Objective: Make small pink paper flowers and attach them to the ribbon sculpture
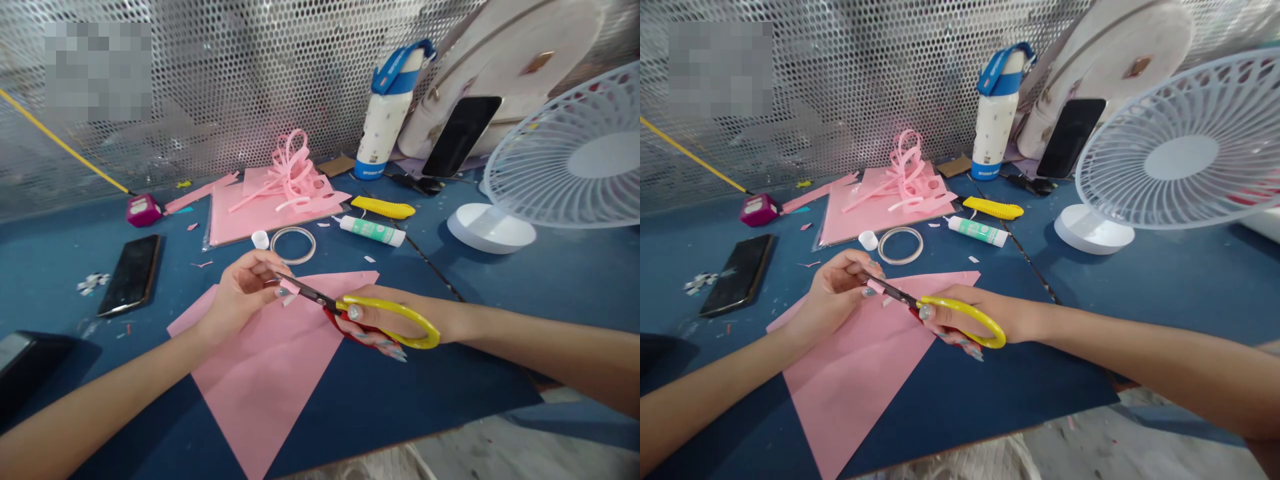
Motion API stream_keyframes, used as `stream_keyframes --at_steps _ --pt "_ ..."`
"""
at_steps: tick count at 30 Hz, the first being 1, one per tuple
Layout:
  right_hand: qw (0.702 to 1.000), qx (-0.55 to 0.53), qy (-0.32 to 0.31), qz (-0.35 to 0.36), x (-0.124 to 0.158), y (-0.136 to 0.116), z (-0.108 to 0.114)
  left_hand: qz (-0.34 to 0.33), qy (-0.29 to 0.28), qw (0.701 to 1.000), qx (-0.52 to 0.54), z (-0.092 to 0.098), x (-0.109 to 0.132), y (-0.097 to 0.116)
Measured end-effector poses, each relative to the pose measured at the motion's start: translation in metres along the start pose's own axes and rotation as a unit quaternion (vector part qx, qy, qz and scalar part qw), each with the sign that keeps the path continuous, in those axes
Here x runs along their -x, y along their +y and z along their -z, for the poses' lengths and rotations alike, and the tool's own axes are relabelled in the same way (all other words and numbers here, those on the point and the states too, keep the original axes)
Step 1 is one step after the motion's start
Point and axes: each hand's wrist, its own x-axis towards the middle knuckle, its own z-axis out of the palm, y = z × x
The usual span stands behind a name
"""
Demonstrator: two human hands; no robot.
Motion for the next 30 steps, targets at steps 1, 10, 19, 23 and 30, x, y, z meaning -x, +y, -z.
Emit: stream_keyframes --at_steps 1,10,19,23,30 --pt "1.000 -0.001 0.001 -0.001 0.000 0.001 0.000 0.000 -0.001 1.000 -0.001 0.000 0.000 0.000" --pt "1.000 -0.020 0.000 -0.008 0.001 0.007 0.003 0.000 0.005 1.000 -0.022 0.000 0.000 0.001" --pt "0.995 0.047 -0.064 0.068 0.004 -0.005 0.003 0.020 0.005 0.999 -0.050 -0.003 0.003 0.005" --pt "0.995 0.008 -0.074 0.069 0.001 0.002 0.005 0.012 0.026 0.999 -0.029 -0.004 0.002 0.003" --pt "0.996 0.018 -0.063 0.064 0.001 -0.002 0.005 0.020 0.018 1.000 -0.006 -0.003 0.001 0.003"
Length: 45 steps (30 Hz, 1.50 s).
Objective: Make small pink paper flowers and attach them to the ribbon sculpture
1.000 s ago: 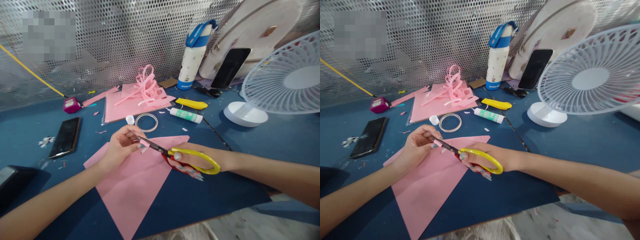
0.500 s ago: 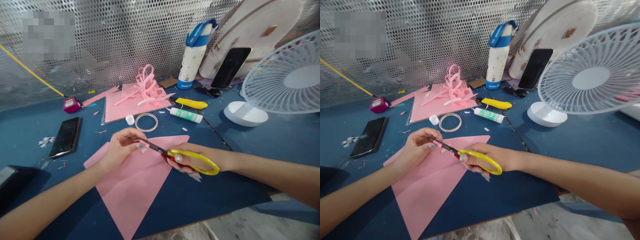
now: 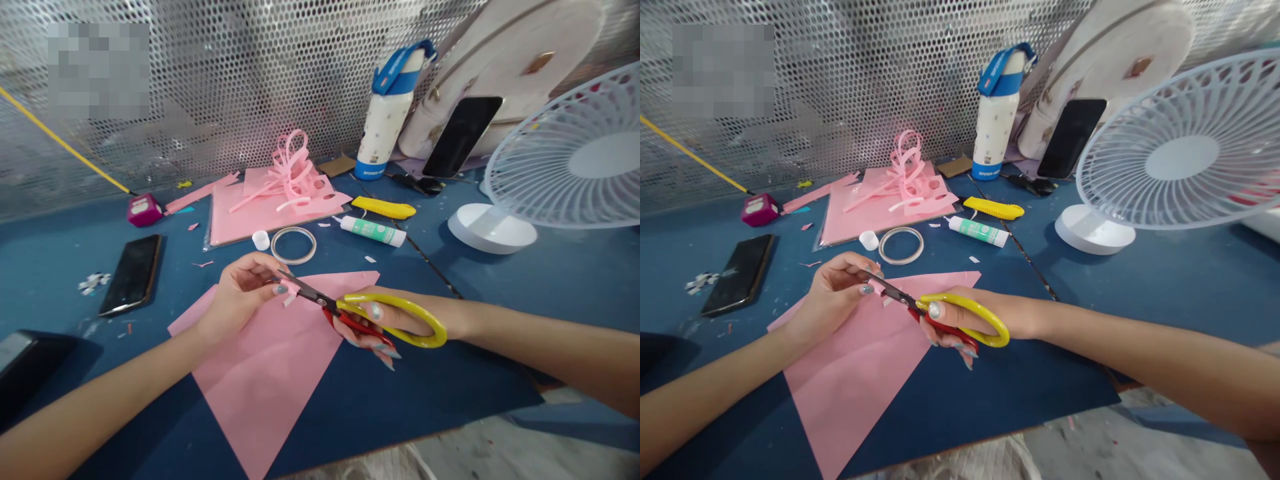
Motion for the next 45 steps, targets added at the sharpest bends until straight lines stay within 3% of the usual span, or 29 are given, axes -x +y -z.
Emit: stream_keyframes --at_steps 5,12,16,20,22,24,27,29,33,36,40,42,45 --pt "1.000 0.025 0.006 -0.010 0.001 -0.005 0.001 0.004 0.006 1.000 -0.004 0.000 0.001 0.000" --pt "0.998 0.053 0.026 -0.016 -0.002 -0.001 0.003 -0.014 0.055 0.998 -0.030 0.000 0.000 -0.001" --pt "0.993 0.101 0.039 -0.040 0.002 -0.011 0.020 -0.031 0.113 0.993 -0.028 0.002 -0.003 -0.001" --pt "0.973 0.196 0.045 -0.114 0.012 -0.027 0.049 -0.019 0.161 0.987 -0.021 0.004 -0.006 -0.001" --pt "0.937 0.323 0.095 -0.090 0.014 -0.030 0.061 -0.009 0.162 0.987 -0.007 0.005 -0.007 -0.001" --pt "0.849 0.489 0.198 -0.042 0.015 -0.029 0.069 0.003 0.151 0.988 0.018 0.007 -0.007 -0.001" --pt "0.715 0.626 0.309 0.016 0.012 -0.020 0.076 0.015 0.144 0.988 0.056 0.008 -0.008 -0.002" --pt "0.691 0.652 0.310 0.030 0.009 -0.015 0.081 0.010 0.144 0.988 0.056 0.008 -0.008 -0.001" --pt "0.711 0.624 0.317 0.064 0.001 -0.017 0.083 -0.006 0.127 0.992 0.010 0.005 -0.006 0.000" --pt "0.749 0.556 0.342 0.117 -0.012 -0.026 0.067 -0.012 0.120 0.993 -0.003 0.003 -0.005 0.000" --pt "0.833 0.467 0.265 0.138 -0.045 -0.029 0.033 -0.023 0.108 0.994 0.004 0.005 -0.004 -0.002" --pt "0.853 0.439 0.232 0.162 -0.063 -0.025 0.022 -0.031 0.109 0.993 0.009 0.005 -0.004 -0.003" --pt "0.878 0.357 0.240 0.210 -0.082 -0.014 0.019 -0.037 0.120 0.992 0.014 0.007 -0.005 -0.004"
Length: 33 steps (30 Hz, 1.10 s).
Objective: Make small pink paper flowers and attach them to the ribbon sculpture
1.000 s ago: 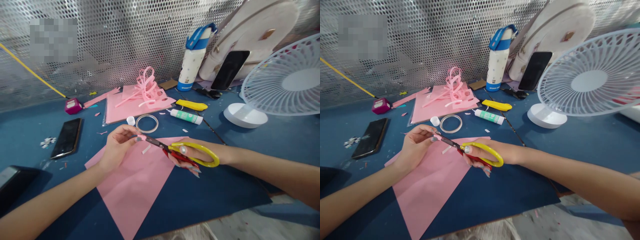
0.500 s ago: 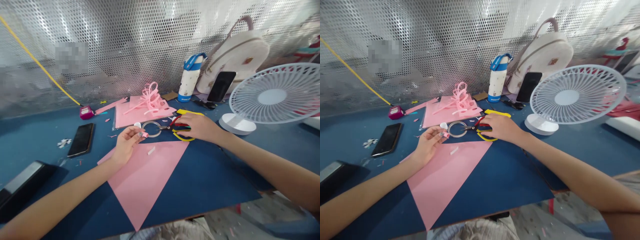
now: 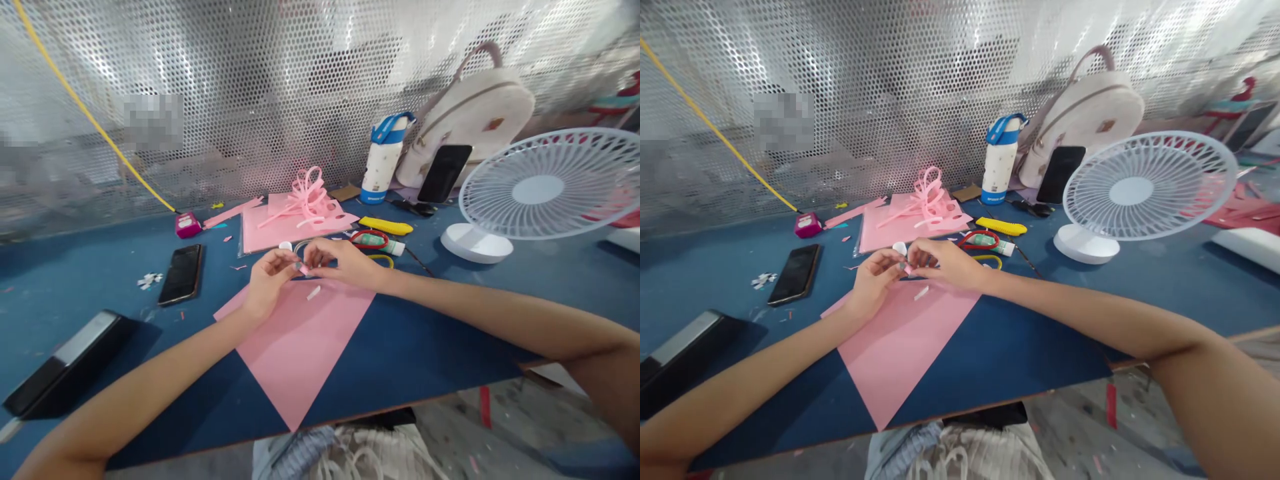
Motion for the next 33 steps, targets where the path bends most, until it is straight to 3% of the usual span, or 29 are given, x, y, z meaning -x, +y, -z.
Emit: stream_keyframes --at_steps 4,12,22,33 --pt "0.994 -0.101 0.031 -0.011 0.002 0.016 -0.009 -0.001 0.011 1.000 -0.003 0.001 -0.002 -0.003" --pt "0.994 -0.107 0.007 0.002 0.011 0.023 -0.009 0.030 0.004 0.999 -0.037 -0.002 0.000 0.000" --pt "0.997 0.025 -0.009 0.071 0.014 0.021 -0.008 0.046 0.009 0.998 -0.045 0.000 0.000 0.000" --pt "0.994 0.085 -0.015 0.071 0.017 0.021 -0.008 0.040 -0.001 0.996 -0.080 0.002 0.002 -0.002"
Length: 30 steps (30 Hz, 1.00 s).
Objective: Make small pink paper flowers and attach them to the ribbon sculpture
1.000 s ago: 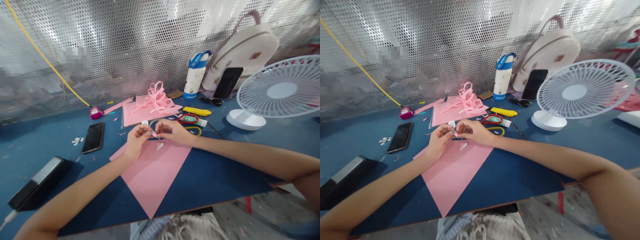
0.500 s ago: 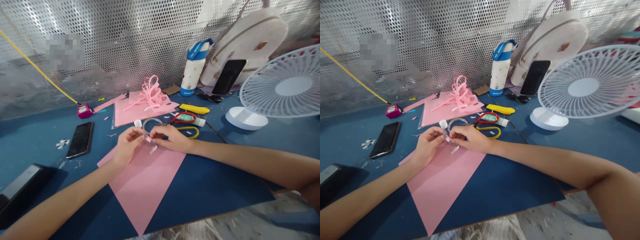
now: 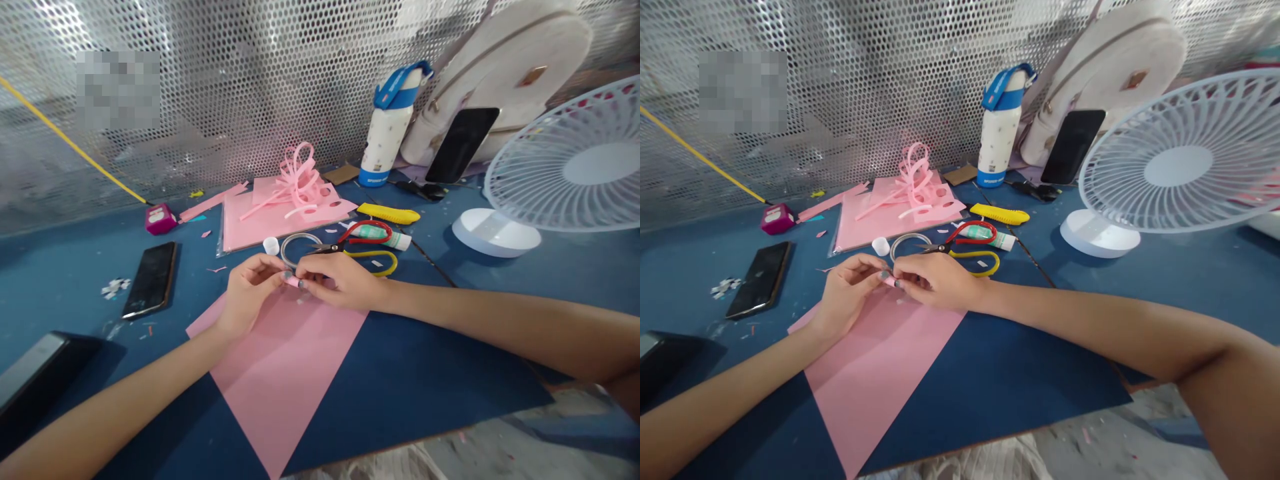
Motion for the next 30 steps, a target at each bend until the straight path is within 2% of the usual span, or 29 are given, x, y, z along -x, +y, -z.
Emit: stream_keyframes --at_steps 8,15,30 --pt "0.998 -0.010 0.040 -0.042 -0.0007 -0.0025 -0.0002 -0.003 -0.045 0.998 -0.034 -0.0027 0.0019 0.0065" --pt "0.995 -0.073 0.056 -0.043 -0.0027 -0.0032 0.0014 -0.001 -0.048 0.998 -0.043 0.0011 0.0010 0.0040" --pt "0.961 -0.266 0.015 -0.067 -0.0073 0.0024 0.0047 0.028 -0.058 0.998 -0.025 0.0042 0.0000 0.0053"
